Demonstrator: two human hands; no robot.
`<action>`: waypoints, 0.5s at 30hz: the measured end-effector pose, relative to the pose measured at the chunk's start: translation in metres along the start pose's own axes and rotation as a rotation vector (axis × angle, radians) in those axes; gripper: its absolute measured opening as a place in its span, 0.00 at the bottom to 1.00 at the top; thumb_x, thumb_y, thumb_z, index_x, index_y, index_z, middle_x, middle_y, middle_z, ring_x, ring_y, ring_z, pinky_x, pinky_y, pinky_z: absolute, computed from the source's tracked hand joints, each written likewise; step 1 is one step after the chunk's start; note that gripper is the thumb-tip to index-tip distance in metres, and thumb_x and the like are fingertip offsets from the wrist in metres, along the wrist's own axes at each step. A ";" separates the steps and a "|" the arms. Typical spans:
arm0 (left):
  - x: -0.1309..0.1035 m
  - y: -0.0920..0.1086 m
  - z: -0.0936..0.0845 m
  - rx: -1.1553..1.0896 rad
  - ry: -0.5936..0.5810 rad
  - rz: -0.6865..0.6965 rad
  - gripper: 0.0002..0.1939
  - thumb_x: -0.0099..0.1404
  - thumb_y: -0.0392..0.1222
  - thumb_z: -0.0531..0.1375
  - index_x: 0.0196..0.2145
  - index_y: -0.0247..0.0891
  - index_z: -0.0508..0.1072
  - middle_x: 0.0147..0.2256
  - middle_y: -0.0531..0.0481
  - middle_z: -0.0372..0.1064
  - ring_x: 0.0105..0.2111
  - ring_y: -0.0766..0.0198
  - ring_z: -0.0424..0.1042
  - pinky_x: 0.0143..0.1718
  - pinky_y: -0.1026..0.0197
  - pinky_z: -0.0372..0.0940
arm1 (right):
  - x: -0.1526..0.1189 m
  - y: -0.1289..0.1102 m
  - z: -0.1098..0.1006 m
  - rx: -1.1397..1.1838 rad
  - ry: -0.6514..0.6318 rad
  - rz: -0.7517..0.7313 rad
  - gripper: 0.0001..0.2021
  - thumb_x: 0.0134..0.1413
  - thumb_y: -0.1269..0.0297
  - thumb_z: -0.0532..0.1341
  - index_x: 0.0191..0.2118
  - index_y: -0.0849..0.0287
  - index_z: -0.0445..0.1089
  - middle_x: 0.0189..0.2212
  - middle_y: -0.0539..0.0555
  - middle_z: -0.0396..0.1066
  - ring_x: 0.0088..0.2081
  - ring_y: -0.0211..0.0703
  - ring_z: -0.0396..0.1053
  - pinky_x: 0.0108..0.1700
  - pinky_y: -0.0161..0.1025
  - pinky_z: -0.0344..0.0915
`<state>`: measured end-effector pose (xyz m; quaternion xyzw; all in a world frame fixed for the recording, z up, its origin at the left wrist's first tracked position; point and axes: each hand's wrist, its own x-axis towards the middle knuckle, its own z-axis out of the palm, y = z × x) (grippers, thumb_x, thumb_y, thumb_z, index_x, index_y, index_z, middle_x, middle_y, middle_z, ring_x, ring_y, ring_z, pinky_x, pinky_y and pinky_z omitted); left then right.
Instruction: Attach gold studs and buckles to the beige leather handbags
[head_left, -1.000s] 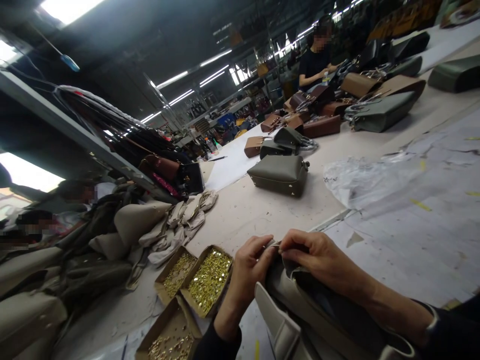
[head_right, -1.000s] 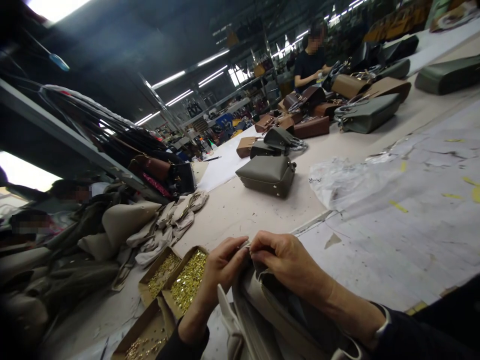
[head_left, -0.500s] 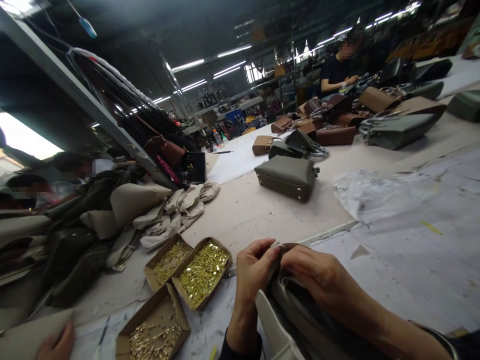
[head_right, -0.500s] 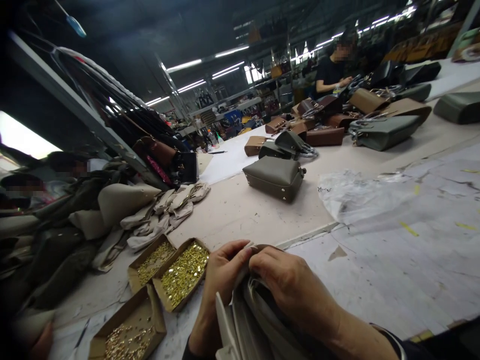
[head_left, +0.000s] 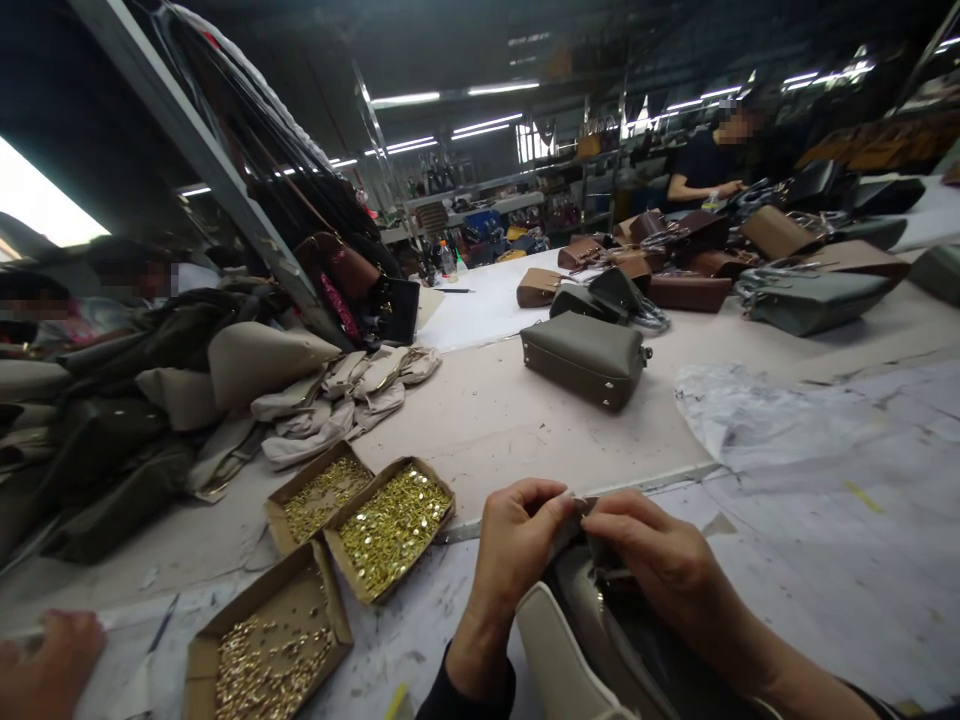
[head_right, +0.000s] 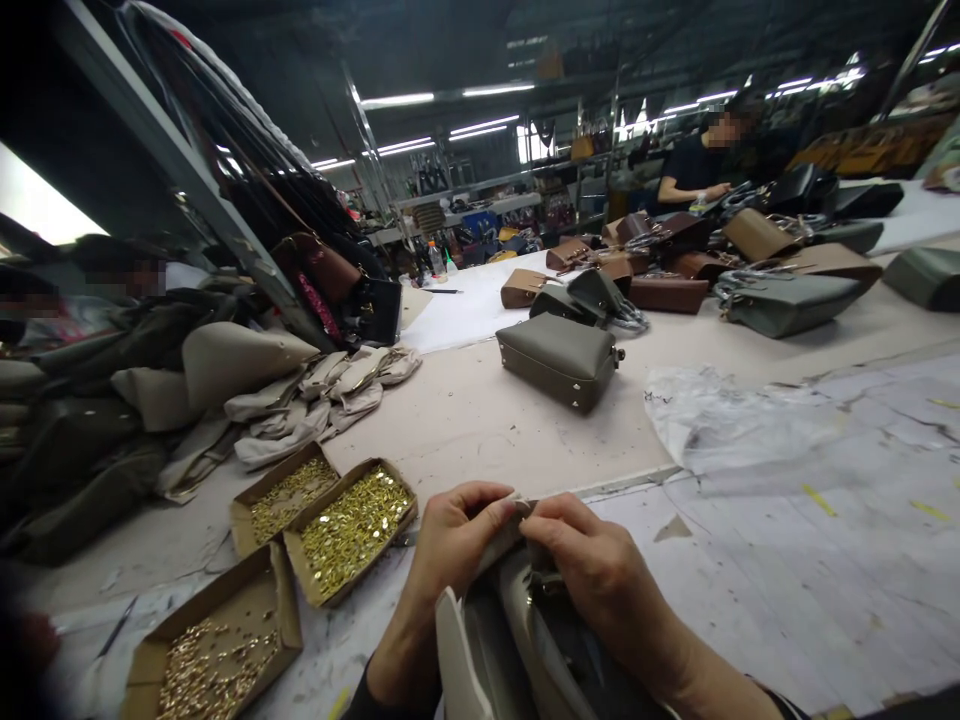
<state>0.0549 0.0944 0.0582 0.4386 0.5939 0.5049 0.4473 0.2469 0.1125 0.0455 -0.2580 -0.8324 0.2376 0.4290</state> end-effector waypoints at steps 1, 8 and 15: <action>0.000 0.001 0.001 -0.004 -0.013 -0.007 0.12 0.56 0.45 0.68 0.36 0.35 0.85 0.33 0.43 0.81 0.36 0.53 0.78 0.41 0.57 0.70 | -0.001 0.001 0.001 -0.028 0.020 -0.022 0.17 0.69 0.79 0.54 0.50 0.52 0.74 0.41 0.53 0.72 0.39 0.40 0.75 0.39 0.32 0.72; 0.003 0.005 0.001 -0.047 -0.058 -0.030 0.10 0.54 0.43 0.69 0.32 0.35 0.85 0.31 0.44 0.81 0.33 0.57 0.76 0.37 0.60 0.68 | -0.015 0.007 0.006 -0.155 -0.064 -0.036 0.16 0.69 0.78 0.54 0.50 0.54 0.74 0.41 0.55 0.73 0.38 0.42 0.74 0.39 0.35 0.71; 0.005 0.001 -0.001 -0.119 -0.078 -0.081 0.12 0.51 0.45 0.70 0.31 0.33 0.84 0.30 0.44 0.80 0.31 0.59 0.75 0.34 0.62 0.66 | -0.021 0.011 0.010 -0.151 -0.021 0.002 0.17 0.69 0.79 0.54 0.51 0.53 0.73 0.42 0.55 0.72 0.41 0.42 0.74 0.41 0.35 0.70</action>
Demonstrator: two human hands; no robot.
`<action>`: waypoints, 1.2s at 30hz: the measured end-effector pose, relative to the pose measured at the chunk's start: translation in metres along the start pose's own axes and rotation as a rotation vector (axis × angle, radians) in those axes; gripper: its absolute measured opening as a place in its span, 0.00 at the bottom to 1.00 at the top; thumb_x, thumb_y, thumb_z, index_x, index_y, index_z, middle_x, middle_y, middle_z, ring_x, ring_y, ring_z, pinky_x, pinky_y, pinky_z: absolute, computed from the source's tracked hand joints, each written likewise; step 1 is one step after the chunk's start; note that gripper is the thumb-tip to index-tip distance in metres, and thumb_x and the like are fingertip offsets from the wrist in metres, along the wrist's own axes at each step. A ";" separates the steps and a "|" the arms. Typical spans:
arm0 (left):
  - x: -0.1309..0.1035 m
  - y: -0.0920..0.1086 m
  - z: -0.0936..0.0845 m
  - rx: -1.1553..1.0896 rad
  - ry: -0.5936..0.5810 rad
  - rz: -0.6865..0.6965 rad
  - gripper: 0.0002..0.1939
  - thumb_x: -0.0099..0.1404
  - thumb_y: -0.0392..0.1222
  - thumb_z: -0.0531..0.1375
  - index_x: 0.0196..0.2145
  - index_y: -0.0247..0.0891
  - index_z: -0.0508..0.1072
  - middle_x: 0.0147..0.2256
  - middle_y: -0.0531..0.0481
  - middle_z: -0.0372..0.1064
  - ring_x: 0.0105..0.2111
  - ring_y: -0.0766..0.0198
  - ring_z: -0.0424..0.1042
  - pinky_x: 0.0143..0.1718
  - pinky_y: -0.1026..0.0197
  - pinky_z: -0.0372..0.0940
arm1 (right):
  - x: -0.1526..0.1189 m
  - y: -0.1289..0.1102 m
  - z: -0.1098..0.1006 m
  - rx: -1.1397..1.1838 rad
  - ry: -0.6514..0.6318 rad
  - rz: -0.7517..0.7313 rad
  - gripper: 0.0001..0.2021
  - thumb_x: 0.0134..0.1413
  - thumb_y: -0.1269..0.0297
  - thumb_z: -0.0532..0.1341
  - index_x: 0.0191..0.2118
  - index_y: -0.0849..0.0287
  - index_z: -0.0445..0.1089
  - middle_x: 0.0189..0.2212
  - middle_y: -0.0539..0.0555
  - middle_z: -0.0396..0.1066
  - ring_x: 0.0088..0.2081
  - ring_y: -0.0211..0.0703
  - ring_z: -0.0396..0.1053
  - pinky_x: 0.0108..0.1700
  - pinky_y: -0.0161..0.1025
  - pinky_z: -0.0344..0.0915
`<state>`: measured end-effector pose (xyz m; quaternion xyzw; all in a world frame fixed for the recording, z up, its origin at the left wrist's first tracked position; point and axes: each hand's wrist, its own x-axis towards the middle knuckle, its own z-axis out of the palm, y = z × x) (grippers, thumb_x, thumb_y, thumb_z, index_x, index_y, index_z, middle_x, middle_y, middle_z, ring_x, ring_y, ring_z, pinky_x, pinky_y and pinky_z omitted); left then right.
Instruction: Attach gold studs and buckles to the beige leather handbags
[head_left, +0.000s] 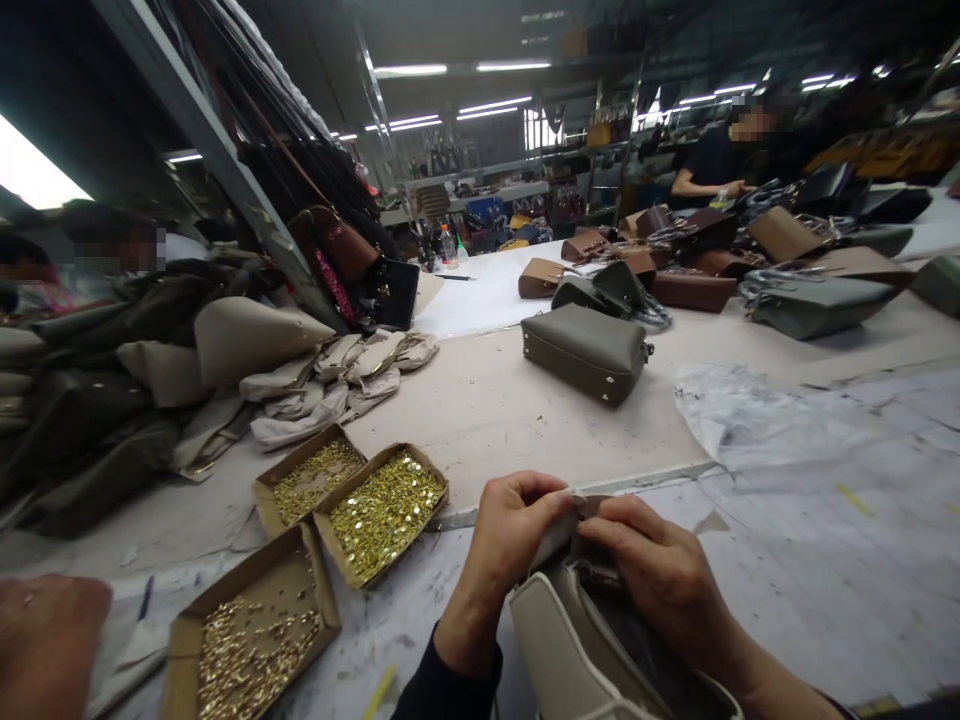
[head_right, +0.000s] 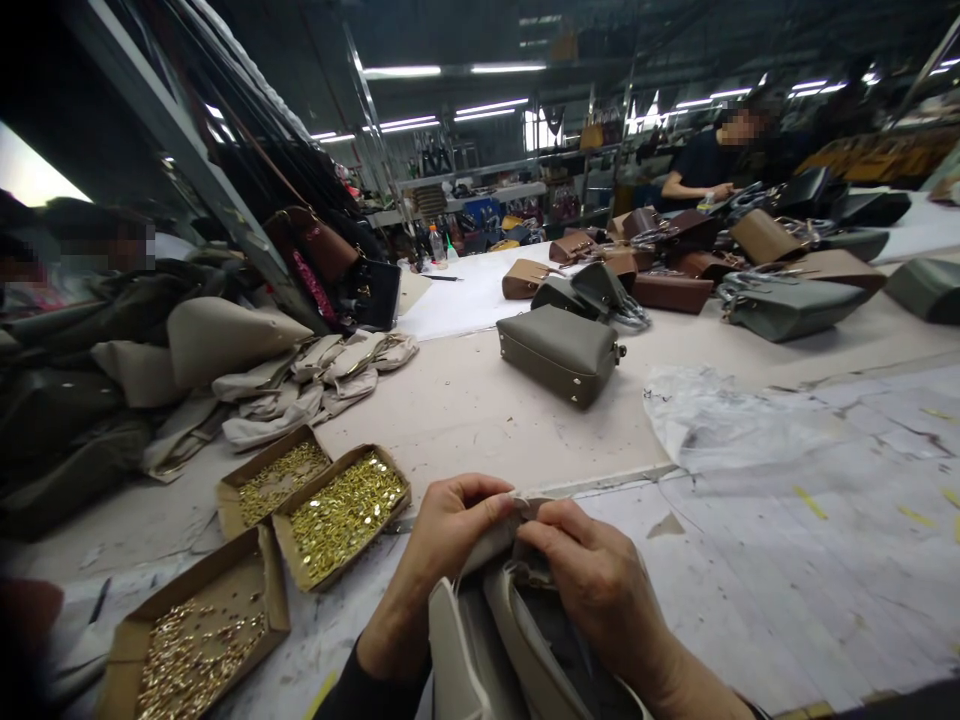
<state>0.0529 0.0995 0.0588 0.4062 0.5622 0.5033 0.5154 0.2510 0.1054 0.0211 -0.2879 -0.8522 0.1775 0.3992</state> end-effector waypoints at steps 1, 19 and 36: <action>0.000 -0.001 0.000 -0.002 0.001 -0.003 0.12 0.51 0.45 0.71 0.31 0.33 0.84 0.30 0.44 0.80 0.31 0.59 0.75 0.33 0.62 0.66 | 0.000 0.000 0.000 0.007 0.006 0.002 0.16 0.69 0.79 0.54 0.51 0.53 0.73 0.41 0.54 0.72 0.41 0.42 0.73 0.41 0.35 0.70; 0.007 -0.018 -0.003 -0.136 -0.015 -0.142 0.26 0.40 0.55 0.79 0.29 0.31 0.82 0.27 0.43 0.78 0.26 0.62 0.73 0.29 0.63 0.65 | 0.004 -0.001 -0.003 0.100 -0.028 0.100 0.14 0.72 0.73 0.54 0.46 0.54 0.76 0.38 0.54 0.71 0.38 0.40 0.74 0.39 0.33 0.70; 0.000 -0.012 0.002 -0.091 0.021 -0.109 0.15 0.47 0.47 0.75 0.30 0.33 0.84 0.28 0.45 0.79 0.29 0.63 0.73 0.34 0.64 0.66 | -0.007 0.007 0.014 0.110 0.080 0.183 0.08 0.71 0.71 0.60 0.47 0.51 0.75 0.39 0.52 0.71 0.39 0.43 0.73 0.42 0.37 0.70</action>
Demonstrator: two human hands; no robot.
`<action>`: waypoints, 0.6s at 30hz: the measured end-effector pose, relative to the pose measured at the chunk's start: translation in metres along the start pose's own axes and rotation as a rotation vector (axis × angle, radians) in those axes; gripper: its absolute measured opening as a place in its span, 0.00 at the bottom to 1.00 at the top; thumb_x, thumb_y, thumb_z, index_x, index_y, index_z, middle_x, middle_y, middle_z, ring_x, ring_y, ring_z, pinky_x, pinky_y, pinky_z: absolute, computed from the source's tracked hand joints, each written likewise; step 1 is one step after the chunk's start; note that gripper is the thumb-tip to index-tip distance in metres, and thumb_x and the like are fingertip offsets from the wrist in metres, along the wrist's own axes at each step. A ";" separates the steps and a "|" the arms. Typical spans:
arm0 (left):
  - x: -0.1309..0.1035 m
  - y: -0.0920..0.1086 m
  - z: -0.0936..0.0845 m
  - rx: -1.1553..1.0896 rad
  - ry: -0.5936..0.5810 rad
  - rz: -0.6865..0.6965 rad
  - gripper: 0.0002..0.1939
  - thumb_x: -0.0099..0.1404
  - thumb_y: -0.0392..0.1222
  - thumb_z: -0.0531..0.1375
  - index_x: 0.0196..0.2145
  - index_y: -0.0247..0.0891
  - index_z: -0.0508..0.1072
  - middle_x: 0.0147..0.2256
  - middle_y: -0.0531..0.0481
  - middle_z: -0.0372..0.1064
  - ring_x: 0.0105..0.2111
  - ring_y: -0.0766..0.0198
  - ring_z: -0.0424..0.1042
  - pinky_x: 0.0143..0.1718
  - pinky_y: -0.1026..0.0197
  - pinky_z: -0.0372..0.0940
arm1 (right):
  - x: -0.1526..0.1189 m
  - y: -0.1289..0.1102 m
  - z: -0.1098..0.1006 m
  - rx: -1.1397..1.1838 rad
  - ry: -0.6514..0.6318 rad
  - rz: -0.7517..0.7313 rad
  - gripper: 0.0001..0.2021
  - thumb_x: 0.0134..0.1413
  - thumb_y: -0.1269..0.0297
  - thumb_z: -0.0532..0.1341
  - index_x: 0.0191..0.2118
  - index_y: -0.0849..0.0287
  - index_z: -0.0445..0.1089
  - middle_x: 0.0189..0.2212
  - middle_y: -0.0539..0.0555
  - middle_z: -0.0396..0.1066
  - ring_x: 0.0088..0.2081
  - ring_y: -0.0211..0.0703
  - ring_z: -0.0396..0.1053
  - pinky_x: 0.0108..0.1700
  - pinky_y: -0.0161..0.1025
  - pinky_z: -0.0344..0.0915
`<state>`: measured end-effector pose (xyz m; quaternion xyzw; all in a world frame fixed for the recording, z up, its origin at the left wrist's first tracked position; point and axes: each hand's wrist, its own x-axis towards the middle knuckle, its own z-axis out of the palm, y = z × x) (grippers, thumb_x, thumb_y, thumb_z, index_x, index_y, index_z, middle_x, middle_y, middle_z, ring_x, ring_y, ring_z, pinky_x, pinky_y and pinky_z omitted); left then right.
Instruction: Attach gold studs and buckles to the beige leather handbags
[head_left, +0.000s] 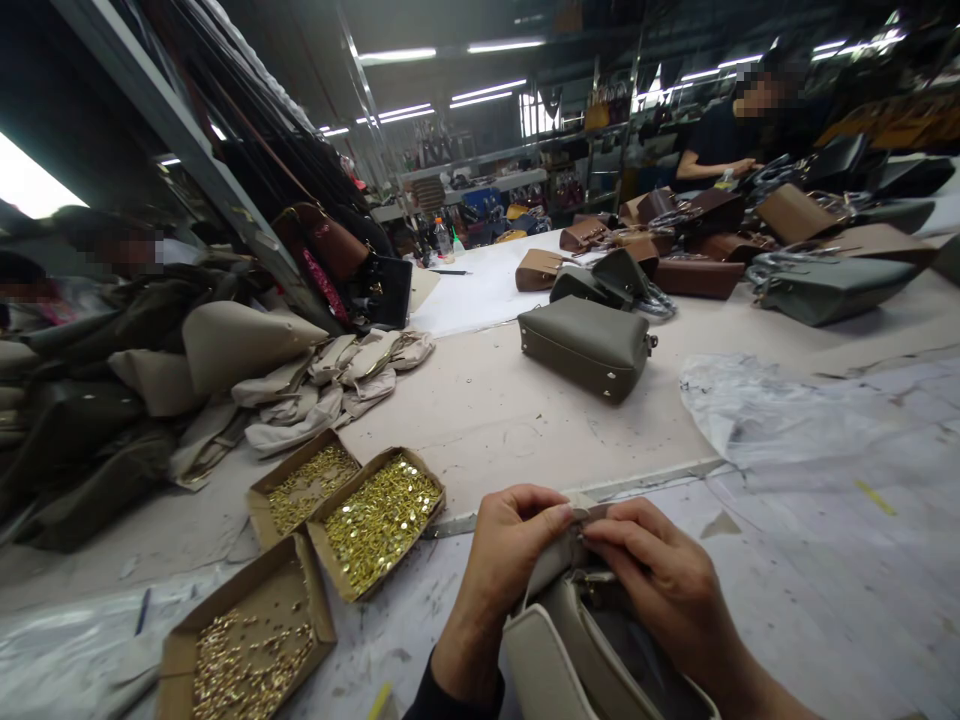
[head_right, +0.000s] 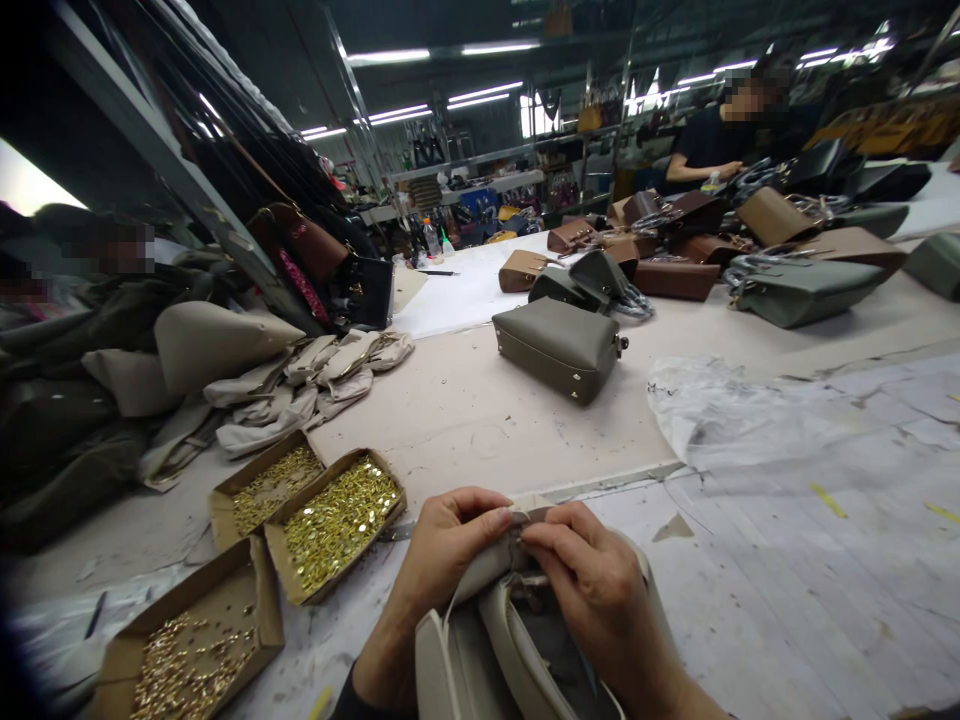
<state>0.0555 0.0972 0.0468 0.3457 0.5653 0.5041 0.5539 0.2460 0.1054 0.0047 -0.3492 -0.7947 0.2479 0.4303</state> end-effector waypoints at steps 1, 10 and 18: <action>0.000 0.000 0.000 0.004 0.002 0.004 0.15 0.47 0.46 0.75 0.30 0.33 0.84 0.28 0.45 0.79 0.29 0.63 0.73 0.34 0.64 0.66 | 0.001 -0.001 0.000 0.008 -0.002 0.003 0.08 0.71 0.71 0.59 0.46 0.51 0.74 0.39 0.52 0.72 0.40 0.43 0.73 0.43 0.37 0.70; -0.004 0.002 0.002 0.011 0.003 0.032 0.12 0.49 0.44 0.73 0.30 0.33 0.84 0.29 0.46 0.80 0.29 0.62 0.73 0.34 0.63 0.65 | 0.006 -0.005 -0.003 0.096 -0.095 0.022 0.09 0.73 0.71 0.56 0.47 0.51 0.73 0.41 0.52 0.70 0.43 0.43 0.72 0.45 0.37 0.67; -0.008 0.005 0.002 0.048 0.013 0.054 0.14 0.51 0.47 0.74 0.31 0.32 0.84 0.29 0.44 0.80 0.30 0.59 0.75 0.33 0.62 0.68 | 0.005 -0.007 -0.003 0.092 -0.108 0.083 0.08 0.74 0.68 0.57 0.45 0.50 0.73 0.41 0.51 0.70 0.43 0.43 0.70 0.45 0.38 0.65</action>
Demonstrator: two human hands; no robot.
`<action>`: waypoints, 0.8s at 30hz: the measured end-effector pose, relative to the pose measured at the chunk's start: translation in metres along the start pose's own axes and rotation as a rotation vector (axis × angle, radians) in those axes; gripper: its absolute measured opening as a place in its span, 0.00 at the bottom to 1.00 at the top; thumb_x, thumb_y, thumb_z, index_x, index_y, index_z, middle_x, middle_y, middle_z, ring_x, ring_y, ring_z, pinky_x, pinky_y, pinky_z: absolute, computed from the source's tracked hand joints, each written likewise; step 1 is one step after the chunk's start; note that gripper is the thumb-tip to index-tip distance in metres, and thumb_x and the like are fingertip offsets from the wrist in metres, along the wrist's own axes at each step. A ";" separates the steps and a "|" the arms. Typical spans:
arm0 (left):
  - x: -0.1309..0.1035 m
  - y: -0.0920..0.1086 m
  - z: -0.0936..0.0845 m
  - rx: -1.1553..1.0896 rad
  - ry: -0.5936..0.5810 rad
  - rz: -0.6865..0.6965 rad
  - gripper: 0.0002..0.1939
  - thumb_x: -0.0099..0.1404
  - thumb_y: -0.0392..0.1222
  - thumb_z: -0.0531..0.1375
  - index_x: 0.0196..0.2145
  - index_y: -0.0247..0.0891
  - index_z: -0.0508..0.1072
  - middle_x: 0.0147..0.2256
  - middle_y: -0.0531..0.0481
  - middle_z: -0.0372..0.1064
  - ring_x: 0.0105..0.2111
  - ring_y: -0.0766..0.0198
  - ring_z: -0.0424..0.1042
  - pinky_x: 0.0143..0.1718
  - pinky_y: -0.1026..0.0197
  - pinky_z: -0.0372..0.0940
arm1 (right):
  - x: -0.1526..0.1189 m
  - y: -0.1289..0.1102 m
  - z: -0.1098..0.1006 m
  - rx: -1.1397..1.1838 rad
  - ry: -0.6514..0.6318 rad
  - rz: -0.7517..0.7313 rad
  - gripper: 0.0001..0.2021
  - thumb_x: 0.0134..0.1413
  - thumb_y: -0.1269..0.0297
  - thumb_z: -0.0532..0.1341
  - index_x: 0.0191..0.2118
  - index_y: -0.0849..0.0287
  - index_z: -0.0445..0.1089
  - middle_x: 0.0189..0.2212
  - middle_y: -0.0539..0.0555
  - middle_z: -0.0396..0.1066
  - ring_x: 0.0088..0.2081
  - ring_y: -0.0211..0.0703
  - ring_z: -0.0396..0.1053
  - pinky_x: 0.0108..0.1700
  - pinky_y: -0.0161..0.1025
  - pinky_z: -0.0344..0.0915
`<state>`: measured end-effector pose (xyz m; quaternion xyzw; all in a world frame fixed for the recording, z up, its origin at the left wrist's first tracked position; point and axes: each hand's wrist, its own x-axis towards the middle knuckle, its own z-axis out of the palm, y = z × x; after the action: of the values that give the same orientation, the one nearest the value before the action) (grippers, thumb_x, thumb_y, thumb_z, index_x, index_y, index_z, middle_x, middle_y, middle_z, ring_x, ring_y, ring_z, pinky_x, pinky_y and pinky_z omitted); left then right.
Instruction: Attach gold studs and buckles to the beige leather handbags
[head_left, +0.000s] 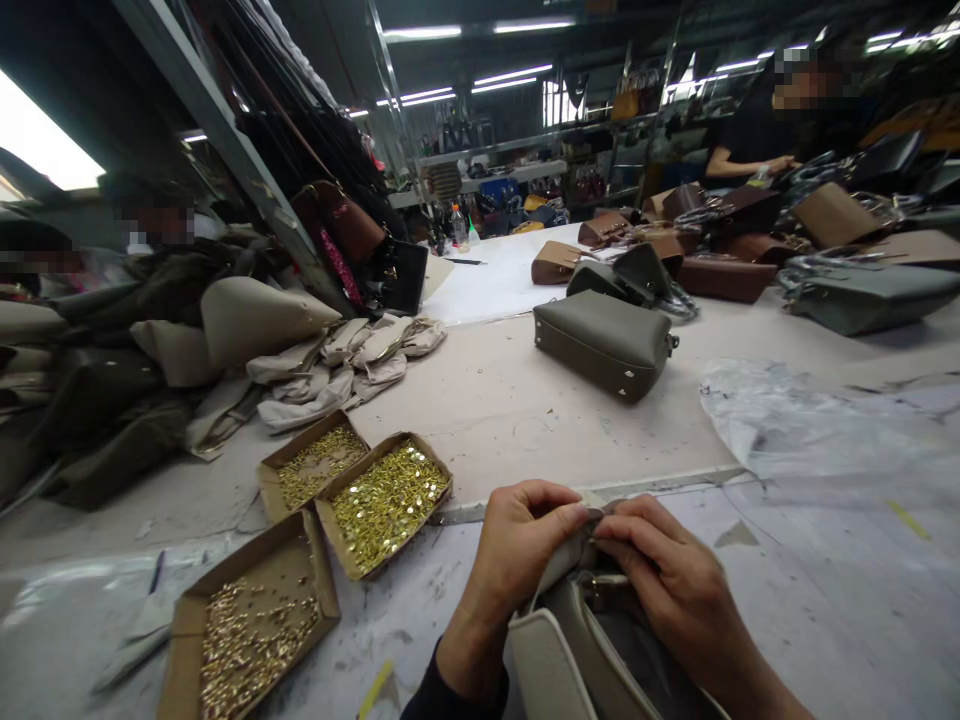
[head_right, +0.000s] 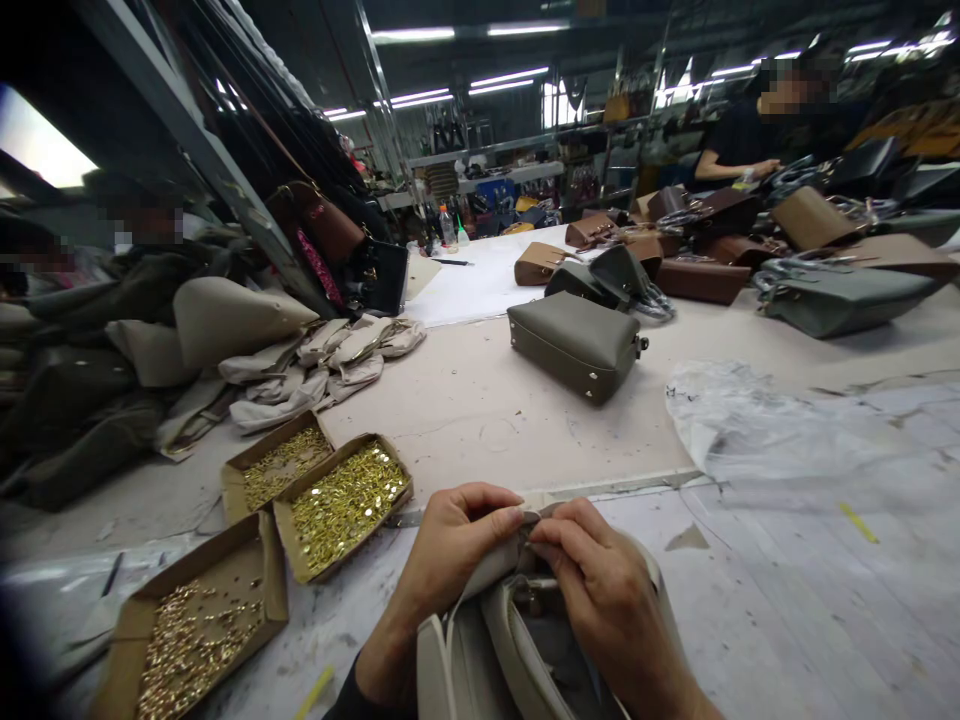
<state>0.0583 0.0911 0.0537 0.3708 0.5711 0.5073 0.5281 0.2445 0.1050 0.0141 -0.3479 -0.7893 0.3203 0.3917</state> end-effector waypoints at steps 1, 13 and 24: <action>0.000 0.000 0.000 0.002 0.001 0.006 0.14 0.51 0.47 0.74 0.31 0.32 0.84 0.29 0.44 0.80 0.30 0.59 0.75 0.33 0.62 0.68 | 0.000 -0.001 0.000 0.001 -0.003 0.005 0.08 0.74 0.68 0.56 0.45 0.50 0.73 0.41 0.50 0.70 0.43 0.43 0.70 0.45 0.39 0.65; -0.006 0.003 0.003 0.115 0.003 0.080 0.09 0.56 0.41 0.70 0.33 0.33 0.85 0.31 0.46 0.81 0.31 0.60 0.76 0.35 0.63 0.67 | 0.004 -0.010 -0.003 0.021 0.003 0.095 0.09 0.73 0.65 0.57 0.40 0.51 0.73 0.38 0.50 0.69 0.40 0.44 0.69 0.43 0.40 0.62; -0.007 0.002 0.002 0.179 0.034 0.159 0.08 0.56 0.40 0.69 0.34 0.35 0.85 0.31 0.46 0.81 0.33 0.59 0.77 0.36 0.63 0.68 | 0.017 -0.016 -0.009 -0.010 -0.022 0.277 0.10 0.66 0.61 0.60 0.32 0.53 0.71 0.33 0.49 0.68 0.37 0.45 0.68 0.41 0.41 0.61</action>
<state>0.0615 0.0851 0.0576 0.4520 0.5918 0.5009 0.4410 0.2395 0.1119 0.0372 -0.4519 -0.7394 0.3714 0.3333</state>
